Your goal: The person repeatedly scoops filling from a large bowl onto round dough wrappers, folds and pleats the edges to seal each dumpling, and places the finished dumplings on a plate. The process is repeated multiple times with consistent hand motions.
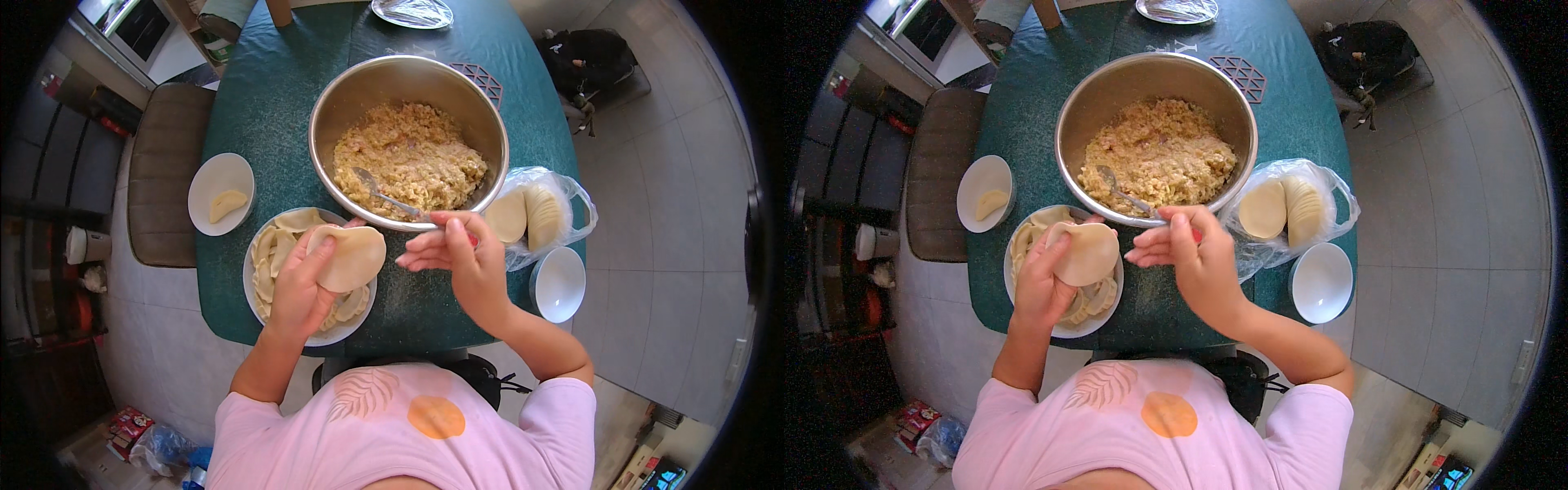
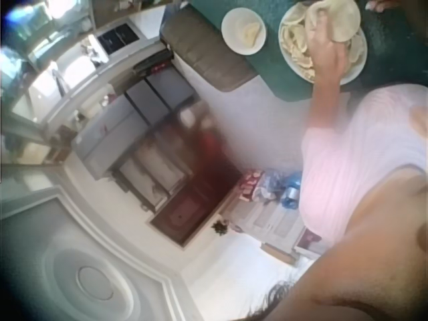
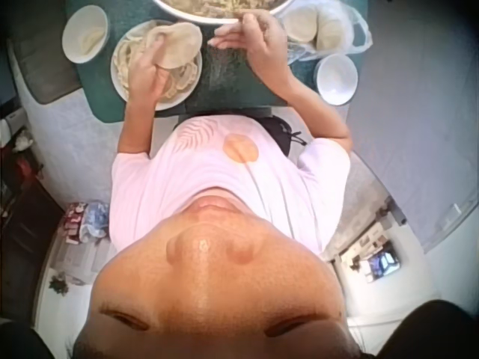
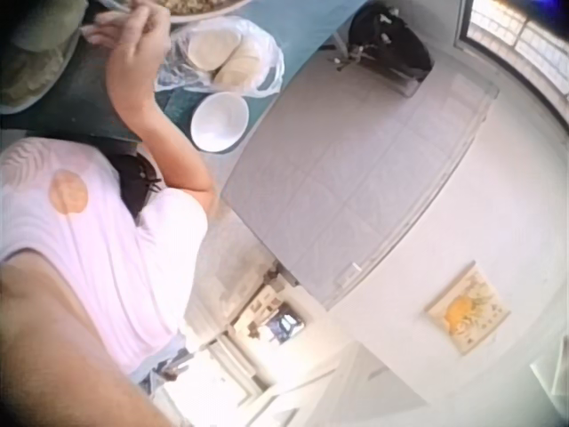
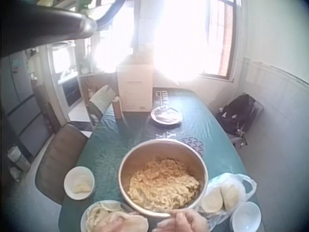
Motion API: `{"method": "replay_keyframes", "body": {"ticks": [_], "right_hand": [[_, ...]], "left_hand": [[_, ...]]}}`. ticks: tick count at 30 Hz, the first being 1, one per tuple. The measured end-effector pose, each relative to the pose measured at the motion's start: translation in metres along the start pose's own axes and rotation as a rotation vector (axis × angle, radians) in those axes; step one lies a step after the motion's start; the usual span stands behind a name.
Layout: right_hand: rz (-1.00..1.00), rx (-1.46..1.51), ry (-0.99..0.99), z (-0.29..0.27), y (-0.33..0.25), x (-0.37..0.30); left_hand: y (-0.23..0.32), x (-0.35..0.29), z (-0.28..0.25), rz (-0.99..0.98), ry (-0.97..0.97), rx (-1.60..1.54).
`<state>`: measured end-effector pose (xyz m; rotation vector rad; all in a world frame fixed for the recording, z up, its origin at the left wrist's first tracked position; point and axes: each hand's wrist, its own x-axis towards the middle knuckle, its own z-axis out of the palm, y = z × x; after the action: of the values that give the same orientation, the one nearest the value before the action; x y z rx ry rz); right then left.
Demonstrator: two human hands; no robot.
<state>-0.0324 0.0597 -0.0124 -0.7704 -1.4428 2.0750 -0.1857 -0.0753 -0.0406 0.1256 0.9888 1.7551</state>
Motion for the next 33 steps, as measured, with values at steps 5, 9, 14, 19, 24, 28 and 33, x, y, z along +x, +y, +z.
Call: {"method": "replay_keyframes", "body": {"ticks": [5, 9, 14, 19, 24, 28, 33], "right_hand": [[0.196, 0.175, 0.115, -0.017, -0.016, 0.025], [0.208, 0.191, 0.151, -0.031, -0.025, 0.035], [0.107, 0.111, 0.193, -0.049, -0.046, 0.044], [-0.01, 0.161, 0.112, -0.065, -0.079, 0.04], [0.064, 0.296, -0.016, -0.068, -0.081, 0.03], [0.026, 0.272, -0.091, -0.07, -0.072, 0.02], [-0.264, -0.087, -0.204, -0.063, -0.069, 0.005]], "left_hand": [[0.014, -0.006, -0.002, -0.108, 0.022, -0.116], [0.022, -0.002, -0.004, -0.197, 0.115, -0.241], [0.035, 0.009, 0.009, -0.181, 0.062, -0.188], [0.039, 0.037, 0.035, -0.187, -0.001, -0.248], [0.034, 0.061, 0.048, -0.209, -0.119, -0.34], [0.038, 0.058, 0.058, -0.191, -0.141, -0.354], [0.04, 0.056, 0.053, -0.191, -0.157, -0.382]]}}
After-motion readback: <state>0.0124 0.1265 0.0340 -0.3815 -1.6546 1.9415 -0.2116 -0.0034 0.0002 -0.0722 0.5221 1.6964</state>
